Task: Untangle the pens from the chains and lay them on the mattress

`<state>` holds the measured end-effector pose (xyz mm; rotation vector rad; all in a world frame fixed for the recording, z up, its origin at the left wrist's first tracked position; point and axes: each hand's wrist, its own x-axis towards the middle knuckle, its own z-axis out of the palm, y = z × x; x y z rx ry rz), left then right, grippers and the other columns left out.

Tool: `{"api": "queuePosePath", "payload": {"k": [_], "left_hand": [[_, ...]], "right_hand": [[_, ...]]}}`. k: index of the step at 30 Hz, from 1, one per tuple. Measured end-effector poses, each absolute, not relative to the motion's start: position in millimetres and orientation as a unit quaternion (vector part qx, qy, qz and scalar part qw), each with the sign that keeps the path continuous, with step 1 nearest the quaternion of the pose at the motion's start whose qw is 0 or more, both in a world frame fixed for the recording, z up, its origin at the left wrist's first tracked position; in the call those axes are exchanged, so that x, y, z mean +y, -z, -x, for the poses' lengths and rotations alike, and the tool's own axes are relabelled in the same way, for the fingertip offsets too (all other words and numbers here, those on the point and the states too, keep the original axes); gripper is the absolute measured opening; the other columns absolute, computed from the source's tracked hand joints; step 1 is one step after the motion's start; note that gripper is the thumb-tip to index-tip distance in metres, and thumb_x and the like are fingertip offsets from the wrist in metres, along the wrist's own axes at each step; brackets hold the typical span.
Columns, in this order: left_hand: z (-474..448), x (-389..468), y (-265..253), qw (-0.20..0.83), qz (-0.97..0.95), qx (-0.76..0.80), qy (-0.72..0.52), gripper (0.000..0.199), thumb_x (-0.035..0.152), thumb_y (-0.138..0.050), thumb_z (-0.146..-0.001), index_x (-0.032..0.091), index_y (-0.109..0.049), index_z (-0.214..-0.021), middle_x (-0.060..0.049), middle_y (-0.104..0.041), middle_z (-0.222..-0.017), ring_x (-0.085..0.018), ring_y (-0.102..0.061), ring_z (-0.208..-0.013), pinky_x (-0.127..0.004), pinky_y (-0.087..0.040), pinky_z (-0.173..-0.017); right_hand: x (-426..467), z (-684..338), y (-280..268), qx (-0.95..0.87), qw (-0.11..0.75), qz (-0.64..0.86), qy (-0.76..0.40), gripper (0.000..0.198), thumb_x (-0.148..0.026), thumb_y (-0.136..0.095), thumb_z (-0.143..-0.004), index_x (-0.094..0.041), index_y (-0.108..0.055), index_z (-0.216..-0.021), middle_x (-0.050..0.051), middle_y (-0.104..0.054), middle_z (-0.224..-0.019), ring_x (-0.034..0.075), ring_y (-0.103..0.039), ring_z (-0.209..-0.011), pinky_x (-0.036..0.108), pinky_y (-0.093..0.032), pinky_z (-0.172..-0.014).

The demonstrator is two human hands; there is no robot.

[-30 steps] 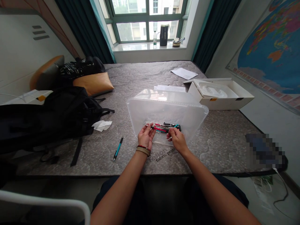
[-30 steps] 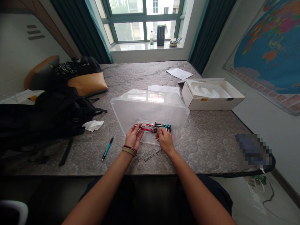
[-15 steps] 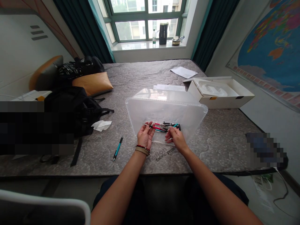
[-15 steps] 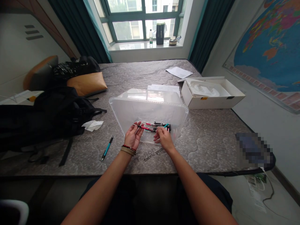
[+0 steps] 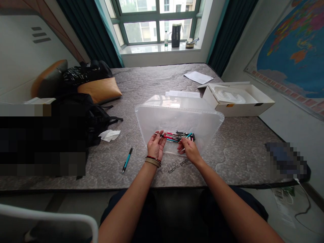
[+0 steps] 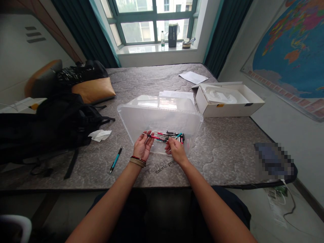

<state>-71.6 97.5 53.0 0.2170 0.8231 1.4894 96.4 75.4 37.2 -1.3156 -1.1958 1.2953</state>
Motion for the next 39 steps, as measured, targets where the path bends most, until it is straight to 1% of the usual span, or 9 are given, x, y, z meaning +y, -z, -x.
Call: {"api": "queuePosePath", "payload": {"k": [4, 8, 12, 18, 20, 25, 32, 35, 39], "left_hand": [[72.5, 98.5, -53.4, 0.647, -0.089, 0.367, -0.663, 0.011, 0.011, -0.056, -0.090, 0.016, -0.060, -0.100, -0.009, -0.068, -0.116, -0.020, -0.069, -0.100, -0.037, -0.053, -0.094], [71.9, 97.7, -53.2, 0.654, -0.089, 0.365, -0.657, 0.012, 0.012, -0.059, -0.089, 0.016, -0.060, -0.101, -0.010, -0.068, -0.116, -0.019, -0.069, -0.100, -0.037, -0.053, -0.095], [71.7, 96.8, -52.9, 0.661, -0.097, 0.357, -0.653, 0.014, 0.013, -0.060, -0.089, 0.017, -0.060, -0.102, -0.010, -0.068, -0.118, -0.021, -0.068, -0.104, -0.038, -0.052, -0.096], [72.0, 96.9, -52.7, 0.658, -0.096, 0.361, -0.654, 0.012, 0.012, -0.059, -0.089, 0.017, -0.060, -0.101, -0.010, -0.068, -0.118, -0.021, -0.068, -0.104, -0.039, -0.051, -0.097], [71.4, 96.3, -52.7, 0.661, -0.096, 0.359, -0.652, 0.012, 0.012, -0.058, -0.090, 0.017, -0.060, -0.101, -0.010, -0.068, -0.117, -0.021, -0.068, -0.105, -0.039, -0.051, -0.098], [70.8, 95.2, -52.4, 0.666, -0.101, 0.353, -0.650, 0.013, 0.011, -0.056, -0.090, 0.017, -0.059, -0.102, -0.009, -0.068, -0.118, -0.022, -0.067, -0.106, -0.039, -0.051, -0.098], [71.5, 95.9, -53.2, 0.658, -0.103, 0.360, -0.653, 0.014, 0.012, -0.056, -0.091, 0.017, -0.058, -0.103, -0.010, -0.066, -0.120, -0.021, -0.066, -0.107, -0.040, -0.049, -0.100], [71.1, 95.6, -53.1, 0.664, -0.106, 0.354, -0.650, 0.014, 0.012, -0.057, -0.090, 0.018, -0.058, -0.103, -0.010, -0.066, -0.121, -0.021, -0.066, -0.108, -0.039, -0.049, -0.100], [71.1, 95.3, -52.3, 0.668, -0.109, 0.348, -0.649, 0.014, 0.012, -0.058, -0.090, 0.017, -0.058, -0.103, -0.010, -0.067, -0.120, -0.021, -0.066, -0.108, -0.039, -0.050, -0.099]], "right_hand": [[73.4, -95.0, -39.1, -0.504, 0.475, 0.513, -0.507, 0.037, -0.055, -0.057, -0.084, -0.021, -0.052, -0.096, 0.000, -0.064, -0.077, 0.014, -0.064, -0.061, 0.024, -0.054, -0.050], [72.3, -94.4, -39.5, -0.529, 0.465, 0.530, -0.473, 0.035, -0.056, -0.051, -0.088, -0.021, -0.053, -0.086, 0.000, -0.062, -0.073, 0.014, -0.064, -0.061, 0.024, -0.054, -0.050], [72.4, -95.1, -40.3, -0.532, 0.437, 0.552, -0.471, 0.044, -0.058, -0.042, -0.091, -0.020, -0.051, -0.070, -0.001, -0.057, -0.060, 0.013, -0.059, -0.052, 0.024, -0.052, -0.047], [71.8, -93.7, -39.4, -0.522, 0.458, 0.532, -0.485, 0.032, -0.056, -0.050, -0.089, -0.023, -0.051, -0.088, -0.003, -0.060, -0.070, 0.013, -0.061, -0.055, 0.023, -0.052, -0.047], [72.0, -92.7, -37.0, -0.527, 0.458, 0.535, -0.475, 0.034, -0.057, -0.048, -0.089, -0.023, -0.050, -0.084, -0.002, -0.059, -0.069, 0.013, -0.061, -0.055, 0.023, -0.052, -0.047], [74.7, -93.0, -33.2, -0.505, 0.443, 0.559, -0.487, 0.046, -0.062, -0.041, -0.090, -0.022, -0.048, -0.069, -0.002, -0.054, -0.054, 0.013, -0.054, -0.045, 0.024, -0.050, -0.043], [72.5, -92.6, -39.2, -0.509, 0.463, 0.530, -0.496, 0.034, -0.057, -0.052, -0.086, -0.023, -0.050, -0.087, -0.003, -0.060, -0.070, 0.013, -0.059, -0.054, 0.022, -0.051, -0.045], [72.0, -91.1, -37.4, -0.517, 0.461, 0.538, -0.480, 0.037, -0.058, -0.047, -0.088, -0.022, -0.049, -0.080, -0.002, -0.059, -0.067, 0.013, -0.059, -0.053, 0.023, -0.051, -0.045], [73.7, -91.5, -35.2, -0.508, 0.443, 0.558, -0.484, 0.045, -0.062, -0.042, -0.089, -0.022, -0.048, -0.069, -0.002, -0.055, -0.054, 0.013, -0.054, -0.045, 0.024, -0.050, -0.043]]}}
